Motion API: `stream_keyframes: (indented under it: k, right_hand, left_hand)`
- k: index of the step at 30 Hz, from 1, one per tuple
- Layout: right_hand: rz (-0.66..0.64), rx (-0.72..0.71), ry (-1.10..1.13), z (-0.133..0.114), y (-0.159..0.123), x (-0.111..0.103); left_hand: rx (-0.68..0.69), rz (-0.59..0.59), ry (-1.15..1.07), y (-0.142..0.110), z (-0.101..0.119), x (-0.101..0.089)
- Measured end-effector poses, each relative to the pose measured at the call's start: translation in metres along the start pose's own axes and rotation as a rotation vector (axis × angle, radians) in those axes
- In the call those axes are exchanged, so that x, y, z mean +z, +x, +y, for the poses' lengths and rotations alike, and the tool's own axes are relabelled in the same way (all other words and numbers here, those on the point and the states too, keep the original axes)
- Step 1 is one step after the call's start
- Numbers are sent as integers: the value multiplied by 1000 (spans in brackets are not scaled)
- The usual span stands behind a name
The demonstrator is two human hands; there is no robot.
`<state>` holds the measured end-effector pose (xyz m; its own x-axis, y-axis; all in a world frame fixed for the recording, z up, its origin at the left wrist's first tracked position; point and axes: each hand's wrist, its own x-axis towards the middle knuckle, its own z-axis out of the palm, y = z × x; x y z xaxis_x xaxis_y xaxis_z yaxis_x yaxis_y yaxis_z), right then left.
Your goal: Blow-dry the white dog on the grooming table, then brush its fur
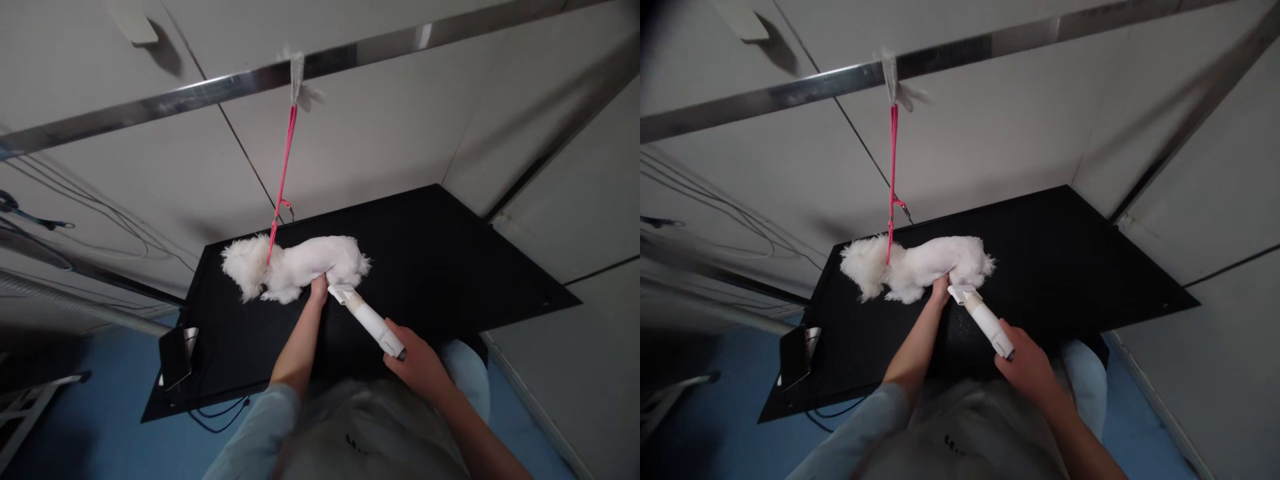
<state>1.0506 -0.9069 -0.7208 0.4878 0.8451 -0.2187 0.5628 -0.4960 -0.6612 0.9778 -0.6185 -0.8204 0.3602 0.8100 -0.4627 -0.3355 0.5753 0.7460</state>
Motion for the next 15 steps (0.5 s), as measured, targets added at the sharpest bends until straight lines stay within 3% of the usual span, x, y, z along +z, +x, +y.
stream_keyframes:
  k: [3, 7, 10, 15]
  right_hand:
    - [52, 21, 9, 4, 3, -2]
    - [39, 28, 21, 10, 11, -8]
    - [80, 45, 5, 12, 15, -12]
    - [-3, 20, -40, 12, 16, -17]
  left_hand:
    - [-89, -118, -28, 25, 3, 13]
    - [-245, -325, -145, 36, -2, 14]
    - [-274, -340, -149, 43, -5, 17]
    - [-275, -315, -96, 46, -4, 33]
